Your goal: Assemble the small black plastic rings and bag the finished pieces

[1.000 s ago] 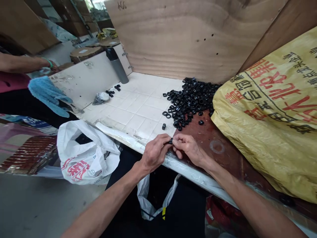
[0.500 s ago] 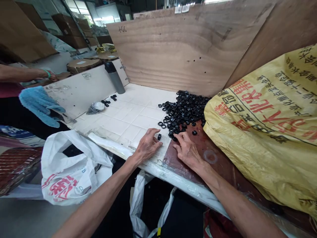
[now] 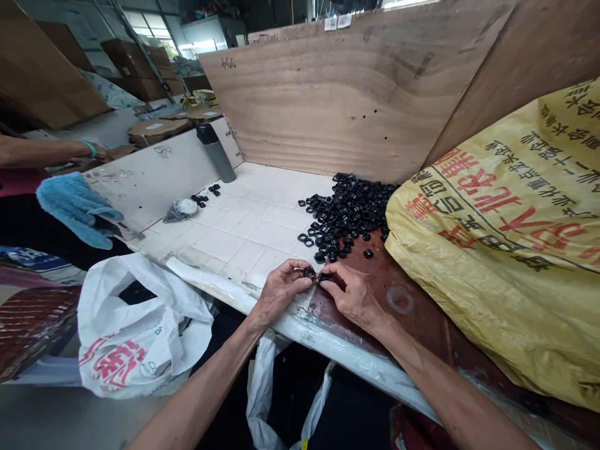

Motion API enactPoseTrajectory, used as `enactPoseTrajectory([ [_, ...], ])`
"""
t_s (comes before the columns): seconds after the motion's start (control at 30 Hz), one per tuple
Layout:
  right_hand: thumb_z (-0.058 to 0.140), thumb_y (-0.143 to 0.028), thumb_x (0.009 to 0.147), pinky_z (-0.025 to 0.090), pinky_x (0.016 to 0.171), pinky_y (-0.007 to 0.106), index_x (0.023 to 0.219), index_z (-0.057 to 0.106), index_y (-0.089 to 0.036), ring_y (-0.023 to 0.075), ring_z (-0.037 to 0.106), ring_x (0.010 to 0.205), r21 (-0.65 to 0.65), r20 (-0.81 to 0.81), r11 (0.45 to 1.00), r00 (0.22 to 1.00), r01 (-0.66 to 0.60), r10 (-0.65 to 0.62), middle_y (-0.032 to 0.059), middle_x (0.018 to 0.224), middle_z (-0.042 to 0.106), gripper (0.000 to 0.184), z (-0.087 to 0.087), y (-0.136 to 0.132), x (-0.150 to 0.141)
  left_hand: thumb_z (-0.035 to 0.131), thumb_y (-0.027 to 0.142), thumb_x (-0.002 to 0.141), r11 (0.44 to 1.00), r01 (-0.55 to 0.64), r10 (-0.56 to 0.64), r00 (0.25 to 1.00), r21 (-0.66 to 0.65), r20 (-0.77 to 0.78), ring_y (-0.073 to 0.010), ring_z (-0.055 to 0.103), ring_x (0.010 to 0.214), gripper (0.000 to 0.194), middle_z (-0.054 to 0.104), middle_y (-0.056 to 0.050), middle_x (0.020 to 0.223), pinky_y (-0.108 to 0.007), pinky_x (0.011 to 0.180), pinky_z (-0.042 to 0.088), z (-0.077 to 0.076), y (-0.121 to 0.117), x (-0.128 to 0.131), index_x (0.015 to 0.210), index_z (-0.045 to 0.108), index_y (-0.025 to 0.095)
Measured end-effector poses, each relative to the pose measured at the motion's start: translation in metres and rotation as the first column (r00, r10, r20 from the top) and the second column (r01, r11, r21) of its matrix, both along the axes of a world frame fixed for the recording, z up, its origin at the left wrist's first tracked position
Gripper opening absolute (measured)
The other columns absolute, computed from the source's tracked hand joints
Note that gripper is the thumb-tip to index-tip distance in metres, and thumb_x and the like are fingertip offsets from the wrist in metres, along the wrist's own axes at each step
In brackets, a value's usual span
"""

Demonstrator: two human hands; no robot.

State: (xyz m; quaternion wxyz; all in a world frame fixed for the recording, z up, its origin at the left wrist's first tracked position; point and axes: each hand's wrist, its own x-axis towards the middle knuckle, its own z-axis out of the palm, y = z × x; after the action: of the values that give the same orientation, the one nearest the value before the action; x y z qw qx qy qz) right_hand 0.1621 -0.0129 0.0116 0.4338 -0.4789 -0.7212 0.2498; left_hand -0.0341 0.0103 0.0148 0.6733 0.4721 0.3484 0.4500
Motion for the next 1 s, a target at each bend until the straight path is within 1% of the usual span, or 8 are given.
enactPoseTrajectory([
  [0.17,0.061,-0.014,0.088,0.048,0.093,0.034,0.104,0.069,-0.022,0.02,0.063,0.103,-0.048,-0.204,0.997,0.978,-0.062,0.051,0.0047,0.106,0.067,0.02,0.01,-0.002,-0.003,0.082,0.017,0.071,0.999,-0.044,0.046,0.993,-0.022,0.105,-0.0153,0.07,0.087,0.034,0.072,-0.004,0.093,-0.028,0.085,0.052,-0.002,-0.003,0.0,0.1,0.062,0.016],
  [0.3,0.064,-0.021,0.086,0.053,0.077,0.029,0.109,0.063,-0.022,0.0167,0.065,0.086,-0.233,-0.339,0.969,0.941,-0.077,-0.007,0.0038,0.102,0.066,0.022,0.006,-0.005,-0.006,0.079,0.014,0.074,0.998,-0.055,0.054,0.991,0.008,0.121,-0.0137,0.069,0.086,0.03,0.07,-0.001,0.09,-0.026,0.084,0.052,-0.002,-0.002,0.0,0.099,0.063,0.018],
  [0.37,0.066,-0.022,0.085,0.052,0.068,0.026,0.104,0.061,-0.021,0.0144,0.063,0.077,-0.272,-0.384,0.958,0.923,-0.09,-0.023,0.0023,0.096,0.065,0.02,0.004,-0.006,-0.008,0.079,0.014,0.075,0.998,-0.067,0.064,0.991,0.016,0.113,-0.0136,0.069,0.084,0.029,0.07,-0.001,0.09,-0.027,0.084,0.053,-0.003,-0.002,0.0,0.1,0.064,0.018],
  [0.57,0.068,-0.021,0.08,0.049,0.065,0.025,0.094,0.065,-0.019,0.0139,0.059,0.071,-0.244,-0.329,0.968,0.944,-0.058,-0.026,0.0006,0.086,0.063,0.014,0.008,-0.007,-0.012,0.083,0.019,0.07,0.986,-0.163,0.161,0.986,0.032,0.038,-0.0146,0.066,0.084,0.027,0.071,-0.003,0.093,-0.027,0.081,0.052,-0.005,-0.002,0.0,0.092,0.068,0.015],
  [0.77,0.069,-0.025,0.082,0.053,0.07,0.027,0.097,0.067,-0.02,0.0169,0.065,0.077,-0.249,-0.359,0.967,0.932,-0.043,-0.051,0.0026,0.091,0.069,0.016,0.006,-0.007,-0.013,0.082,0.021,0.071,0.994,-0.072,0.077,0.995,0.079,-0.061,-0.0162,0.065,0.09,0.017,0.069,-0.005,0.098,-0.028,0.085,0.051,0.0,-0.005,0.002,0.076,0.068,0.013],
  [0.87,0.073,-0.029,0.081,0.054,0.07,0.028,0.094,0.067,-0.02,0.0178,0.065,0.076,-0.228,-0.347,0.973,0.931,0.029,-0.109,0.0023,0.087,0.07,0.016,0.006,-0.006,-0.012,0.082,0.019,0.071,0.996,-0.061,0.063,0.997,0.059,-0.043,-0.0139,0.065,0.087,0.024,0.07,-0.003,0.097,-0.026,0.083,0.051,0.001,-0.005,0.003,0.092,0.069,0.016],
  [0.93,0.072,-0.028,0.081,0.053,0.074,0.03,0.089,0.068,-0.021,0.019,0.065,0.078,-0.16,-0.278,0.984,0.954,0.072,-0.115,0.0025,0.085,0.07,0.011,0.009,-0.005,-0.011,0.082,0.018,0.071,0.998,-0.04,0.041,0.999,0.038,-0.029,-0.0129,0.065,0.085,0.039,0.07,-0.003,0.096,-0.026,0.082,0.052,0.0,-0.005,0.003,0.107,0.067,0.019],
  [1.0,0.071,-0.025,0.082,0.052,0.079,0.032,0.087,0.07,-0.021,0.0202,0.065,0.084,-0.071,-0.223,0.994,0.97,0.081,-0.095,0.0034,0.087,0.07,0.006,0.013,-0.005,-0.011,0.081,0.018,0.073,0.999,-0.008,0.01,0.999,0.039,-0.039,-0.0133,0.066,0.085,0.039,0.071,-0.004,0.096,-0.025,0.082,0.052,-0.001,-0.005,0.002,0.109,0.068,0.017],
])
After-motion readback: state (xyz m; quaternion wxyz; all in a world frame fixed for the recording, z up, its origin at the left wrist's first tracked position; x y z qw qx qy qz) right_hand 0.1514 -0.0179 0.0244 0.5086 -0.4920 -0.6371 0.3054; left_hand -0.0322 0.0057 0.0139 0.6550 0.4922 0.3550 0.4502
